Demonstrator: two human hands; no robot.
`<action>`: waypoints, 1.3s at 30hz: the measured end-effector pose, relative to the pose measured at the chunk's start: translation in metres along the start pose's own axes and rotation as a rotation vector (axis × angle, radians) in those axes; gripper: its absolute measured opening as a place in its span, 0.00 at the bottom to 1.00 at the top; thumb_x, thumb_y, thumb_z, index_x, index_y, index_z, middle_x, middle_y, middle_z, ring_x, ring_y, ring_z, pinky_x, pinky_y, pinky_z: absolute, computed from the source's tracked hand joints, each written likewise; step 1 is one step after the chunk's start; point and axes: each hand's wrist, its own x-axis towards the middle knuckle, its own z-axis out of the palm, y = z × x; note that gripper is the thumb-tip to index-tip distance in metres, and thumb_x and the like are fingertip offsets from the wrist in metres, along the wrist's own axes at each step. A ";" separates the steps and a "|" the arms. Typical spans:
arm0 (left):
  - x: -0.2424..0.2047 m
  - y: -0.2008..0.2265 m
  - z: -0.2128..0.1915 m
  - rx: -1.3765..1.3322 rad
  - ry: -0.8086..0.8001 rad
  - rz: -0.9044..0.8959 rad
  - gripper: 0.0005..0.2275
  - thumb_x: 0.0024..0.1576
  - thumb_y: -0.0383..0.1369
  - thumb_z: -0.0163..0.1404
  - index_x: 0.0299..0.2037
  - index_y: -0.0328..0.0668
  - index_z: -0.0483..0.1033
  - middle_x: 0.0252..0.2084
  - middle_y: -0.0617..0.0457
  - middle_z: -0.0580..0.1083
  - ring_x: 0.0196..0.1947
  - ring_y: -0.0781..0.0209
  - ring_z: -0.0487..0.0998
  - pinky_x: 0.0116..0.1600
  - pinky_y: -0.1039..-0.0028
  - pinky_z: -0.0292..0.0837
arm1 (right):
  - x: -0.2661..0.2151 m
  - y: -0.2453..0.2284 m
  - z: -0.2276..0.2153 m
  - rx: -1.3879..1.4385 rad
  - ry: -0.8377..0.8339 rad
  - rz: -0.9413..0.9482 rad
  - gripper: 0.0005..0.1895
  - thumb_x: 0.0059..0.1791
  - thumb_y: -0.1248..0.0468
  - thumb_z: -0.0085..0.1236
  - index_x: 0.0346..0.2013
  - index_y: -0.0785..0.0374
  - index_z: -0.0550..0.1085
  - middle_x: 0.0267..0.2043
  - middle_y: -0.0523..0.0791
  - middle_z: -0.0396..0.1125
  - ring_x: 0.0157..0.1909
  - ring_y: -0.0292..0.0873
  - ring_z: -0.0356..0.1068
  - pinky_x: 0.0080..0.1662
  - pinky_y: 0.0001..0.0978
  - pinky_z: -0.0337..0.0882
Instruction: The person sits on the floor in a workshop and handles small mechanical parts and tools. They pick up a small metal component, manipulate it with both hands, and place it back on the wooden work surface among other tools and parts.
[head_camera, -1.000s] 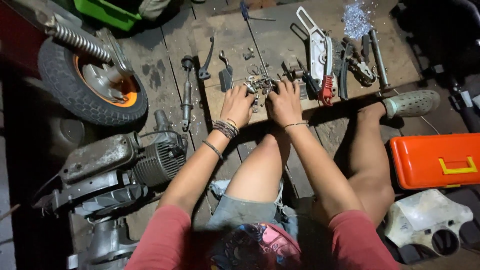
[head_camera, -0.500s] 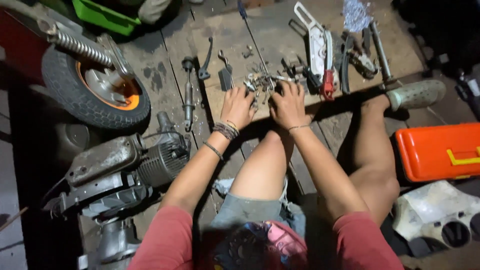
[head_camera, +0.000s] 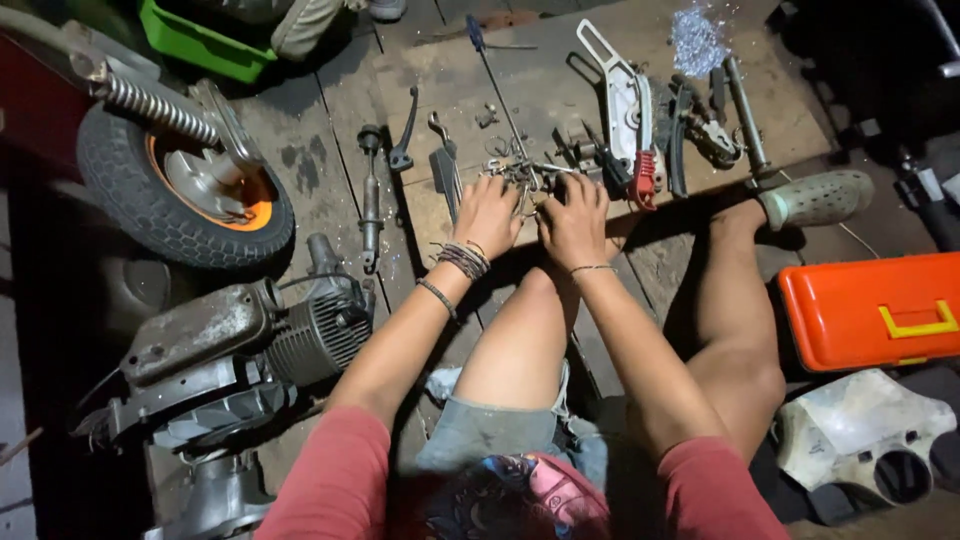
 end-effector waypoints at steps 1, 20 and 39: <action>0.005 0.000 -0.001 0.003 0.005 0.003 0.17 0.50 0.40 0.61 0.46 0.44 0.76 0.44 0.49 0.68 0.49 0.49 0.69 0.54 0.58 0.64 | 0.002 0.001 0.001 -0.001 0.006 -0.001 0.11 0.42 0.55 0.69 0.35 0.53 0.78 0.60 0.50 0.65 0.70 0.55 0.56 0.65 0.57 0.53; 0.042 0.004 0.025 0.149 0.016 0.149 0.12 0.49 0.37 0.62 0.41 0.52 0.77 0.43 0.49 0.69 0.49 0.50 0.69 0.51 0.61 0.61 | -0.001 0.000 0.010 -0.005 -0.008 0.125 0.13 0.43 0.52 0.69 0.35 0.54 0.79 0.59 0.50 0.65 0.68 0.54 0.57 0.64 0.56 0.53; 0.035 -0.026 -0.009 0.076 0.076 -0.042 0.14 0.43 0.36 0.55 0.37 0.36 0.81 0.52 0.36 0.71 0.49 0.40 0.67 0.54 0.57 0.60 | -0.013 0.006 -0.017 0.149 0.087 0.156 0.12 0.44 0.63 0.63 0.38 0.67 0.77 0.60 0.56 0.63 0.61 0.60 0.58 0.63 0.54 0.54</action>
